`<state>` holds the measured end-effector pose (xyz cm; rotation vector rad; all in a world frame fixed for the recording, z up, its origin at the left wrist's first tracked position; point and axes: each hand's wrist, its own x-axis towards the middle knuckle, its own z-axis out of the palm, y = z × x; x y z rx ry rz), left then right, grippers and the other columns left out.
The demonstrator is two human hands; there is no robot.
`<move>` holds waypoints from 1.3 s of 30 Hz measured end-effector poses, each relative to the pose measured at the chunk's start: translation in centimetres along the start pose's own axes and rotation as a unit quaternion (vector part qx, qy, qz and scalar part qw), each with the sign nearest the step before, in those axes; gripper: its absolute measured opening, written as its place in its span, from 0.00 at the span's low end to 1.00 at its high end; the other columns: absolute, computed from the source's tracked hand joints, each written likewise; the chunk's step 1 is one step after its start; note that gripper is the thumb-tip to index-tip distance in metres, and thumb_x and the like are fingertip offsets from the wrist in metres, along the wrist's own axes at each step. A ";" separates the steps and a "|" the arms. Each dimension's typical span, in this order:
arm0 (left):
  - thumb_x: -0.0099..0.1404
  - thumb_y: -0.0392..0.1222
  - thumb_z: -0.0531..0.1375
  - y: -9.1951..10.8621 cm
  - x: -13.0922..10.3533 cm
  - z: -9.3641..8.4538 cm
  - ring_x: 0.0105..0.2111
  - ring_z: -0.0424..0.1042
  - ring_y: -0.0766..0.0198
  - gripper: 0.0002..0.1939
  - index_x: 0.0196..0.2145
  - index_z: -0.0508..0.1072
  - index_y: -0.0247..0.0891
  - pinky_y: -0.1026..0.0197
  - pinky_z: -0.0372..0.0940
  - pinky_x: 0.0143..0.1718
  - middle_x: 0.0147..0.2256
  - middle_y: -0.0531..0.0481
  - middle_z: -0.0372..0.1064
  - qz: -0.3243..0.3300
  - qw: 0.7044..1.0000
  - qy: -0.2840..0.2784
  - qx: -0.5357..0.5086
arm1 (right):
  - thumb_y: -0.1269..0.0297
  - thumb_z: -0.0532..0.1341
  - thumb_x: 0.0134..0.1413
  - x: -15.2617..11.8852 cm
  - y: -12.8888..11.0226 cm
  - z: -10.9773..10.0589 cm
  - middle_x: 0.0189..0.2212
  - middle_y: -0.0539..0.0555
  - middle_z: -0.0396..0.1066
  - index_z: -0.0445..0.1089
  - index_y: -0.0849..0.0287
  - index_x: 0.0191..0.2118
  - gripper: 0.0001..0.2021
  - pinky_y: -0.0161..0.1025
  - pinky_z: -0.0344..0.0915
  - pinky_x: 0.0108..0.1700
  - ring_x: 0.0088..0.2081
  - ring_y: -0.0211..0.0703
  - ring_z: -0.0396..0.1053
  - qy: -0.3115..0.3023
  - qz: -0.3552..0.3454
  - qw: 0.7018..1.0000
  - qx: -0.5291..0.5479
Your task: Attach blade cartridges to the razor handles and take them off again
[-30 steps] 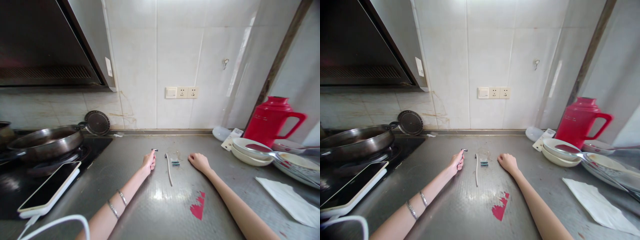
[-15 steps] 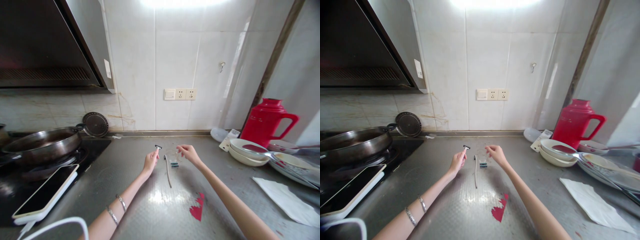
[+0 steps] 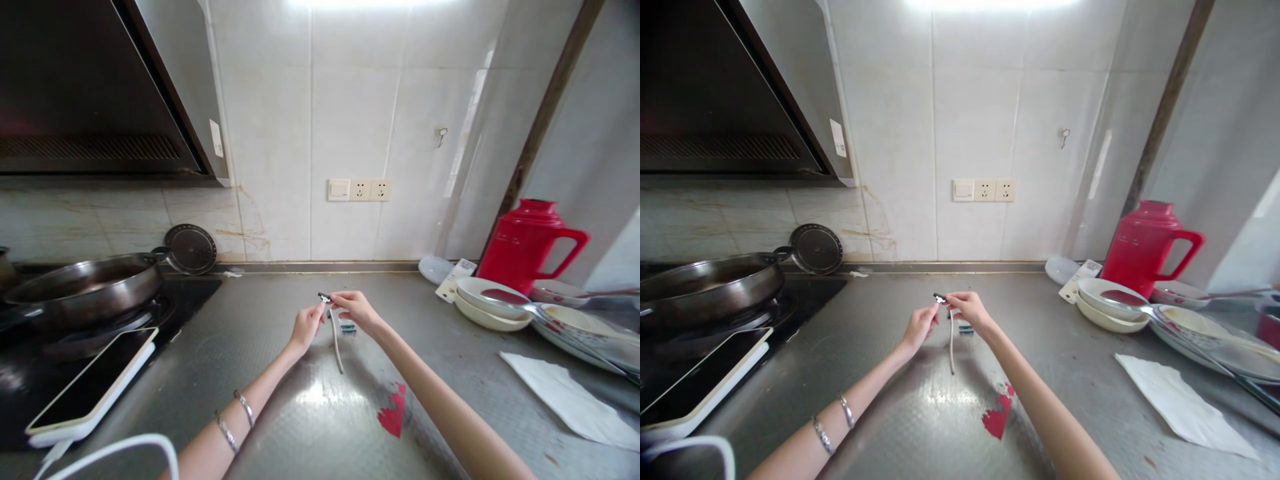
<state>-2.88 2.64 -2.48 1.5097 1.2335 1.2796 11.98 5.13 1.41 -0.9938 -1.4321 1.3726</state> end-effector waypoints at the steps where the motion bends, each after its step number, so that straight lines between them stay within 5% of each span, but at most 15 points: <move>1: 0.56 0.63 0.46 0.0 0.0 0.0 0.13 0.50 0.72 0.26 0.17 0.60 0.37 0.66 0.46 0.17 0.11 0.59 0.46 -0.001 1.000 0.000 -0.003 | 0.56 0.65 0.39 0.2 0.2 0.0 0.32 0.56 0.73 0.75 0.61 0.34 0.16 0.27 0.59 0.23 0.29 0.34 0.66 0.008 0.002 1.000 0.011; 19: 0.59 0.60 0.46 0.1 0.1 -0.7 0.17 0.54 0.69 0.25 0.17 0.59 0.37 0.67 0.49 0.21 0.13 0.57 0.49 0.063 0.994 0.070 0.047 | 0.58 0.65 0.37 0.1 -0.2 1.9 0.30 0.57 0.72 0.75 0.63 0.31 0.14 0.29 0.60 0.27 0.32 0.36 0.65 0.054 -0.016 0.996 0.068; 39: 0.60 0.58 0.46 -0.3 -0.2 0.0 0.18 0.53 0.70 0.25 0.16 0.57 0.37 0.66 0.47 0.21 0.15 0.57 0.51 0.089 0.993 0.061 0.054 | 0.57 0.66 0.35 0.1 1.0 1.8 0.26 0.53 0.71 0.75 0.63 0.30 0.15 0.31 0.60 0.30 0.29 0.34 0.64 0.049 -0.050 0.991 0.113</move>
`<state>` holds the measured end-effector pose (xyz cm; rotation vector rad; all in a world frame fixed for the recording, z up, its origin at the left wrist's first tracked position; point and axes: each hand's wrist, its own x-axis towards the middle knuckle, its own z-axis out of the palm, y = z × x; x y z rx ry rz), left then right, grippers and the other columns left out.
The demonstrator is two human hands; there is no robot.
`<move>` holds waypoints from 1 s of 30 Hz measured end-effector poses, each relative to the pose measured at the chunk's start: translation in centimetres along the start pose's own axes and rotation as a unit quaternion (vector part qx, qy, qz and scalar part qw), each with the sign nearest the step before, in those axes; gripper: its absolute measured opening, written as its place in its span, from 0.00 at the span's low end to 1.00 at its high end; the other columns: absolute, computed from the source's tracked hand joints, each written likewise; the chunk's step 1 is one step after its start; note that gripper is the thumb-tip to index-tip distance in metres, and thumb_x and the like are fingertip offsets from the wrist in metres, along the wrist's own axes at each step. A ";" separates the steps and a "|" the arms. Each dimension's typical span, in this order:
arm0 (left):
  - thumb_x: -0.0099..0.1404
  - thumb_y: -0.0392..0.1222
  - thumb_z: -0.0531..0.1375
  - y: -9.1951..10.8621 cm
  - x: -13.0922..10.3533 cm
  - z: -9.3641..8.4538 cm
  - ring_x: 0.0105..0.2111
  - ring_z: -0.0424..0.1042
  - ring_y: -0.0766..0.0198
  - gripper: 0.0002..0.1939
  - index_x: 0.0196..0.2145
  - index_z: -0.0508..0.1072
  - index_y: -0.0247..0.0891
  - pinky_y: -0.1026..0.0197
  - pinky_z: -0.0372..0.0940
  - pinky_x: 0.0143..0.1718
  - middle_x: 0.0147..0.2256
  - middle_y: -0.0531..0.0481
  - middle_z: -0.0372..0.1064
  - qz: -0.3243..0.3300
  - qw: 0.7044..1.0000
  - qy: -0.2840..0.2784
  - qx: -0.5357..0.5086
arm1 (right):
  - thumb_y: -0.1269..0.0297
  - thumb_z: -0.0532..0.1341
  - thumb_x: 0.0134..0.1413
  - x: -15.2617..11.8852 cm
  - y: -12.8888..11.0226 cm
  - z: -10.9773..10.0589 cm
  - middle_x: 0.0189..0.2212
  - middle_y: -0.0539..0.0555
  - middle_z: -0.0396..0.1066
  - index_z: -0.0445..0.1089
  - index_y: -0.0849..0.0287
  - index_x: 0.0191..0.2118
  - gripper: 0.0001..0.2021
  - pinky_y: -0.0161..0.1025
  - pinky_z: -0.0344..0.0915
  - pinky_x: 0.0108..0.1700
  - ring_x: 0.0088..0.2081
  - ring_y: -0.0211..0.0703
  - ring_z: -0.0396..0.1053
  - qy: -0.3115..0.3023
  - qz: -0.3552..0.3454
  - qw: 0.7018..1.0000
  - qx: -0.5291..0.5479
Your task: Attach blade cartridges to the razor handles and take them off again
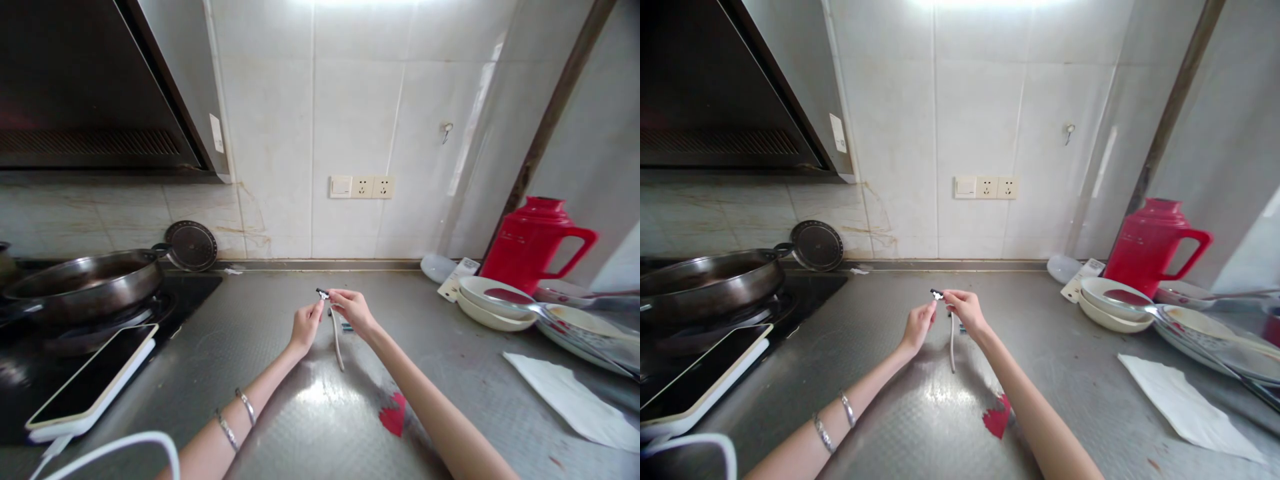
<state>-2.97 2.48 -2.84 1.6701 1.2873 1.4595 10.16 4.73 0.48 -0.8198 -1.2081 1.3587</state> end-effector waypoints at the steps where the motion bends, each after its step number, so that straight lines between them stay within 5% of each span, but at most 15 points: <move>1: 0.60 0.58 0.46 0.0 0.0 0.0 0.18 0.53 0.70 0.25 0.16 0.56 0.37 0.66 0.47 0.21 0.15 0.57 0.50 0.002 1.000 0.001 0.002 | 0.56 0.66 0.36 0.0 0.0 -0.1 0.27 0.53 0.71 0.75 0.63 0.31 0.16 0.32 0.60 0.31 0.29 0.34 0.64 -0.003 -0.003 1.000 -0.006; 15: 0.60 0.57 0.46 0.6 -0.2 -0.1 0.18 0.51 0.71 0.24 0.16 0.55 0.37 0.66 0.46 0.21 0.15 0.57 0.49 0.002 1.000 -0.001 -0.002 | 0.54 0.63 0.40 0.0 0.3 -1.1 0.30 0.56 0.74 0.75 0.63 0.35 0.18 0.33 0.62 0.32 0.31 0.38 0.67 -0.004 -0.053 0.995 -0.081; 22: 0.60 0.57 0.47 0.7 -0.5 0.2 0.17 0.52 0.71 0.24 0.16 0.57 0.37 0.67 0.46 0.19 0.15 0.57 0.51 -0.001 0.998 -0.048 -0.032 | 0.54 0.61 0.43 0.4 1.2 -1.2 0.32 0.57 0.75 0.75 0.63 0.36 0.18 0.36 0.63 0.34 0.32 0.41 0.69 0.006 -0.068 0.990 -0.122; 30: 0.57 0.60 0.49 1.1 0.6 -1.0 0.12 0.46 0.74 0.24 0.16 0.57 0.37 0.68 0.42 0.15 0.11 0.60 0.45 -0.078 0.984 0.004 -0.162 | 0.63 0.58 0.48 3.5 3.8 -1.5 0.32 0.56 0.75 0.75 0.60 0.37 0.12 0.37 0.62 0.39 0.34 0.43 0.70 0.029 -0.158 0.897 -0.412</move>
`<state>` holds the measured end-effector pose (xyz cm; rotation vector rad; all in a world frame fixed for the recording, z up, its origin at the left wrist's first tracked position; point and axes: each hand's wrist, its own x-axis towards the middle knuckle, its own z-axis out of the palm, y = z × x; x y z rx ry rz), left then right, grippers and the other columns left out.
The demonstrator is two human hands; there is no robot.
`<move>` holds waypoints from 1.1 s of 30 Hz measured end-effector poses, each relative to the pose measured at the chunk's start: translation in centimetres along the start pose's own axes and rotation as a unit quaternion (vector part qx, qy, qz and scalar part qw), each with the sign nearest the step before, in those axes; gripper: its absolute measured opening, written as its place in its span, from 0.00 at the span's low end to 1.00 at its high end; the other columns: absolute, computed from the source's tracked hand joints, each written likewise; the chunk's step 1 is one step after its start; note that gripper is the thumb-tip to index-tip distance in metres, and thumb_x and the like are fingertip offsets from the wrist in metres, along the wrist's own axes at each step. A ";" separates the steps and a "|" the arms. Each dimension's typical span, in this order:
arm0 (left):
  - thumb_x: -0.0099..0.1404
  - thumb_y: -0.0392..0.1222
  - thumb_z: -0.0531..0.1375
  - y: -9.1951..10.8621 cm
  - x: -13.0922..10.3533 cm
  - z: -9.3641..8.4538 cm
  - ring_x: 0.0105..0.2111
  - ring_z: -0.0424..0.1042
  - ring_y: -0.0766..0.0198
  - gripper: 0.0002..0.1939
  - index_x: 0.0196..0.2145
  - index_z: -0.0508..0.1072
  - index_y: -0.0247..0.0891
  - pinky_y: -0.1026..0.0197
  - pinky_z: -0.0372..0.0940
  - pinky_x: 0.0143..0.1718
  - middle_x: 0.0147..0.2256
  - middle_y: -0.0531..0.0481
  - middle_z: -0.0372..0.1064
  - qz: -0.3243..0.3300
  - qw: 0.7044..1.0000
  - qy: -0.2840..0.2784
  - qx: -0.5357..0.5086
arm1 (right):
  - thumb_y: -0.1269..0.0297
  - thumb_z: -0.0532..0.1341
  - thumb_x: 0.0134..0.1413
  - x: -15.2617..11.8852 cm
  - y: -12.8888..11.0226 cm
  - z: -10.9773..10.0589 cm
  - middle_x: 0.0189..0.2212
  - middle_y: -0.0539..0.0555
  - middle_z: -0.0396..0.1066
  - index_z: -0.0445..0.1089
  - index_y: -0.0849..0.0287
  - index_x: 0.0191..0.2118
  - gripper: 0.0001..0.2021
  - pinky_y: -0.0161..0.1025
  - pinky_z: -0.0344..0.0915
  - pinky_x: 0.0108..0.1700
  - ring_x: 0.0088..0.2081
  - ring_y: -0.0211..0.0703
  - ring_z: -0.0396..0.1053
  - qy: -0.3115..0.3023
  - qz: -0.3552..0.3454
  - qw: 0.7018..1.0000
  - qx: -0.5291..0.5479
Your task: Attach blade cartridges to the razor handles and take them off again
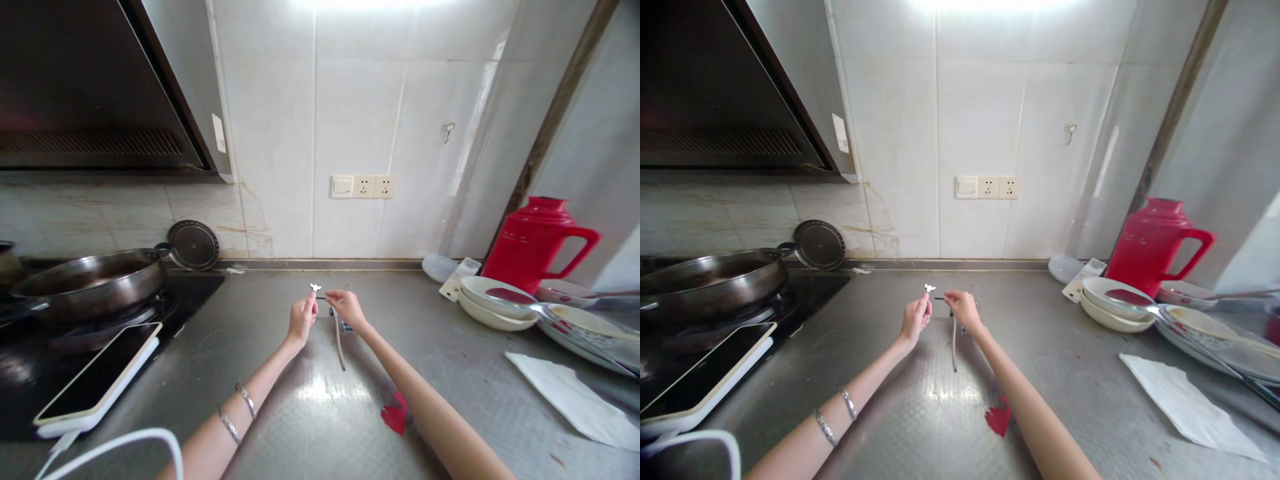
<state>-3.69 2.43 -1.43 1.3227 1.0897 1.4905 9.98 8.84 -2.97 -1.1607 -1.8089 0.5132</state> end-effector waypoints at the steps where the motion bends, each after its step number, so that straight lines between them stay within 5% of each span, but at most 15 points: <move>1: 0.57 0.60 0.49 0.0 0.1 -0.1 0.11 0.45 0.74 0.24 0.16 0.57 0.37 0.68 0.41 0.15 0.10 0.60 0.45 -0.008 1.000 0.006 -0.010 | 0.64 0.57 0.48 0.2 0.2 0.4 0.33 0.56 0.75 0.74 0.59 0.38 0.12 0.37 0.62 0.40 0.34 0.43 0.70 -0.012 0.000 0.999 -0.034; 10: 0.56 0.61 0.50 -0.4 0.5 -0.5 0.10 0.44 0.76 0.25 0.16 0.57 0.37 0.68 0.40 0.13 0.10 0.60 0.46 -0.018 1.000 0.020 -0.010 | 0.67 0.56 0.51 0.4 0.0 1.9 0.37 0.54 0.74 0.71 0.58 0.45 0.15 0.36 0.55 0.48 0.44 0.44 0.65 -0.104 -0.015 0.973 -0.206; 18: 0.56 0.62 0.50 -0.3 0.3 -0.4 0.10 0.45 0.76 0.25 0.16 0.57 0.37 0.68 0.40 0.14 0.09 0.61 0.44 -0.019 1.000 0.008 -0.018 | 0.66 0.56 0.50 -0.2 -0.9 -1.0 0.42 0.55 0.72 0.71 0.59 0.45 0.15 0.34 0.58 0.44 0.42 0.42 0.66 -0.088 -0.026 0.977 -0.192; 24: 0.56 0.61 0.50 -0.5 0.4 -0.4 0.10 0.45 0.76 0.24 0.17 0.58 0.37 0.68 0.40 0.14 0.10 0.61 0.46 -0.018 1.000 0.007 -0.009 | 0.59 0.54 0.51 -2.9 -3.5 -3.4 0.30 0.56 0.74 0.74 0.56 0.33 0.12 0.34 0.59 0.33 0.34 0.43 0.70 -0.089 0.053 0.955 -0.278; 33: 0.58 0.57 0.47 -0.6 0.2 -0.3 0.11 0.46 0.75 0.24 0.23 0.67 0.33 0.68 0.42 0.13 0.12 0.60 0.47 0.000 1.000 -0.001 -0.029 | 0.58 0.53 0.51 -6.6 -4.1 -1.9 0.33 0.66 0.73 0.73 0.63 0.34 0.16 0.40 0.64 0.32 0.35 0.54 0.72 -0.188 0.084 0.909 -0.363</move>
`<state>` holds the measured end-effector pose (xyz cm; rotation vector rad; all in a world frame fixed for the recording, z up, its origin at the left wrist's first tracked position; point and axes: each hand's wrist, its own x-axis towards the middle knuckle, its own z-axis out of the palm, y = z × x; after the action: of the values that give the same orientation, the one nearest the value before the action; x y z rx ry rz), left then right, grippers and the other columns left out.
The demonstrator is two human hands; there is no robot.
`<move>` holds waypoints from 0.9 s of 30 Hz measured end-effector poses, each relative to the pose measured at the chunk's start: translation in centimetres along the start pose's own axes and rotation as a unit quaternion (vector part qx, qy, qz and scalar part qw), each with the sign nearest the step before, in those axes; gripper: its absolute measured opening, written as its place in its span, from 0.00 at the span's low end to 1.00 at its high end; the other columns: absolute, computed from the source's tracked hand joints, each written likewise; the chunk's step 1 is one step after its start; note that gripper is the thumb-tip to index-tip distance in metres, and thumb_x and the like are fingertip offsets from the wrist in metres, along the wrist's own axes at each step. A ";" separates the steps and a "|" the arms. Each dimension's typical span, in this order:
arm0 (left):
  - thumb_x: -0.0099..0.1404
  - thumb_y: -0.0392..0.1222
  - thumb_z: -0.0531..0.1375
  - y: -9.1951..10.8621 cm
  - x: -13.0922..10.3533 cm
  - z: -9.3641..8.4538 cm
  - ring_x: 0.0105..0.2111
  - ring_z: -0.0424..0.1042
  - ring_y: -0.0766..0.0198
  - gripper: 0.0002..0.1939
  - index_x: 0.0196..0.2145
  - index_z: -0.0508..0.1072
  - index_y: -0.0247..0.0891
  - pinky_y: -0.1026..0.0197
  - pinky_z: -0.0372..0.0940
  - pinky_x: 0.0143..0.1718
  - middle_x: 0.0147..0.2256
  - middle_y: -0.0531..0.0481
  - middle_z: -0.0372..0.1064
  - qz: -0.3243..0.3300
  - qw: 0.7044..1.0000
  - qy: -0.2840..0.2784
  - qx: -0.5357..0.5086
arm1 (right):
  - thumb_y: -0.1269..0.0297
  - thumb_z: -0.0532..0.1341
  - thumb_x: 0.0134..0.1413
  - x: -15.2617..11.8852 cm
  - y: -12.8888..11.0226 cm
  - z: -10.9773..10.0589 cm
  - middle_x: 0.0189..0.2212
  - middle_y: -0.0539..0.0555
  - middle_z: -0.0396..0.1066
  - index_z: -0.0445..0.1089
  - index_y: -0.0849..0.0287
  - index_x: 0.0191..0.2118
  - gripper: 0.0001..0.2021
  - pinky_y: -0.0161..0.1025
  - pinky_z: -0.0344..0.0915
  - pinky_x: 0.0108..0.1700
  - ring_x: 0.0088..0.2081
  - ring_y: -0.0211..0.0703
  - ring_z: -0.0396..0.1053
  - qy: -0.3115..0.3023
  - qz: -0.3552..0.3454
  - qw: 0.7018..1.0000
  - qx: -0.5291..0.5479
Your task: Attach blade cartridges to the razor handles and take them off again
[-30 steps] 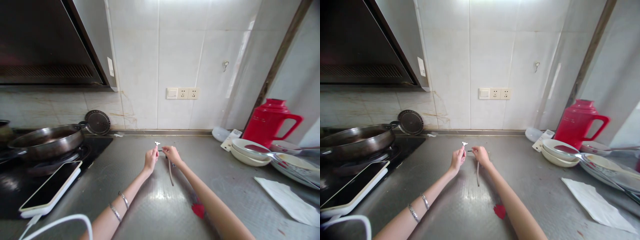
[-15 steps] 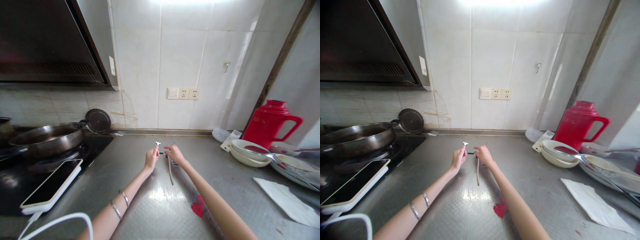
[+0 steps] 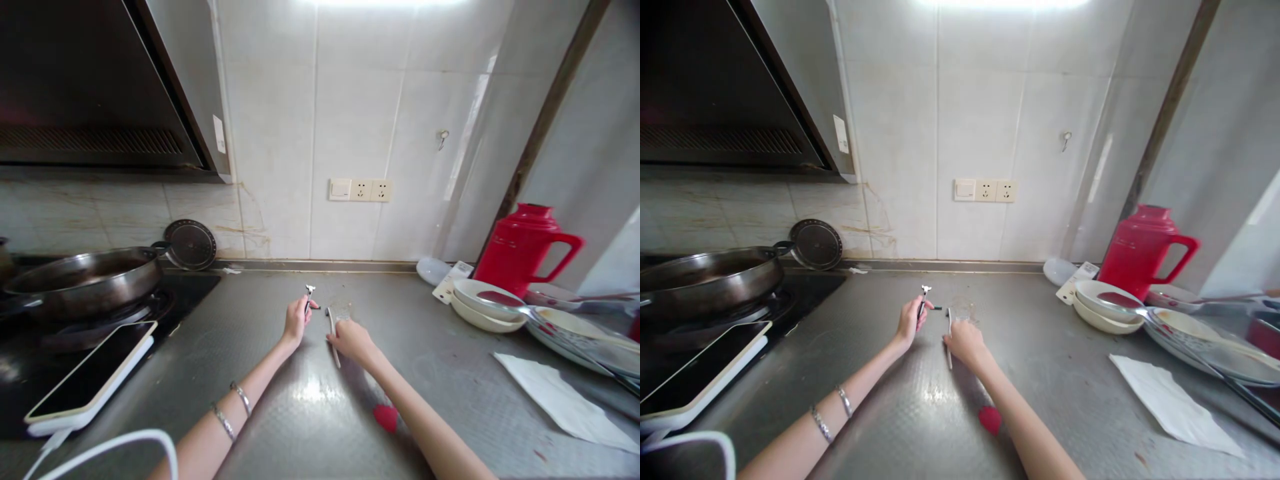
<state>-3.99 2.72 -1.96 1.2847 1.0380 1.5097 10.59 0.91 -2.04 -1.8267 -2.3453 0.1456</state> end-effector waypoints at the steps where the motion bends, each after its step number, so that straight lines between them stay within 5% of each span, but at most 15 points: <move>1: 0.58 0.57 0.47 0.0 0.0 0.0 0.11 0.46 0.75 0.23 0.24 0.67 0.33 0.68 0.42 0.13 0.13 0.59 0.48 0.007 1.000 0.001 0.002 | 0.60 0.52 0.52 -0.1 -0.1 0.2 0.34 0.67 0.73 0.73 0.63 0.34 0.16 0.41 0.64 0.33 0.36 0.54 0.72 -0.007 -0.004 1.000 -0.007; 9: 0.59 0.54 0.51 -0.9 0.2 -0.4 0.16 0.55 0.73 0.19 0.30 0.68 0.34 0.70 0.50 0.15 0.18 0.57 0.57 0.060 0.998 0.001 0.036 | 0.66 0.49 0.53 0.4 0.9 -0.7 0.32 0.66 0.73 0.73 0.64 0.31 0.15 0.36 0.62 0.34 0.34 0.47 0.71 0.020 -0.013 1.000 0.009; 15: 0.55 0.49 0.58 -0.9 0.5 -0.1 0.27 0.70 0.65 0.14 0.33 0.66 0.34 0.64 0.63 0.30 0.29 0.47 0.71 0.065 0.996 -0.033 0.047 | 0.62 0.47 0.57 1.5 5.5 -3.8 0.23 0.55 0.72 0.70 0.62 0.33 0.16 0.33 0.59 0.30 0.25 0.39 0.67 0.102 -0.097 0.966 0.217; 21: 0.53 0.46 0.61 -0.9 0.7 -0.3 0.34 0.72 0.60 0.12 0.29 0.65 0.36 0.62 0.64 0.34 0.32 0.45 0.73 0.069 0.994 -0.039 0.076 | 0.56 0.51 0.54 2.5 8.0 -5.6 0.32 0.54 0.73 0.72 0.58 0.42 0.17 0.35 0.60 0.37 0.34 0.42 0.68 0.154 -0.171 0.919 0.320; 27: 0.52 0.41 0.61 -1.0 1.0 -0.7 0.32 0.71 0.63 0.08 0.27 0.65 0.35 0.65 0.62 0.34 0.30 0.48 0.73 0.076 0.993 -0.044 0.085 | 0.52 0.53 0.53 1.7 7.5 -5.7 0.31 0.54 0.72 0.73 0.57 0.42 0.18 0.34 0.60 0.35 0.32 0.42 0.67 0.143 -0.185 0.916 0.326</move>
<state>-4.65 3.93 -2.70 1.5659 1.0493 1.4872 18.41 4.27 2.36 -1.0014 -2.0398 0.5010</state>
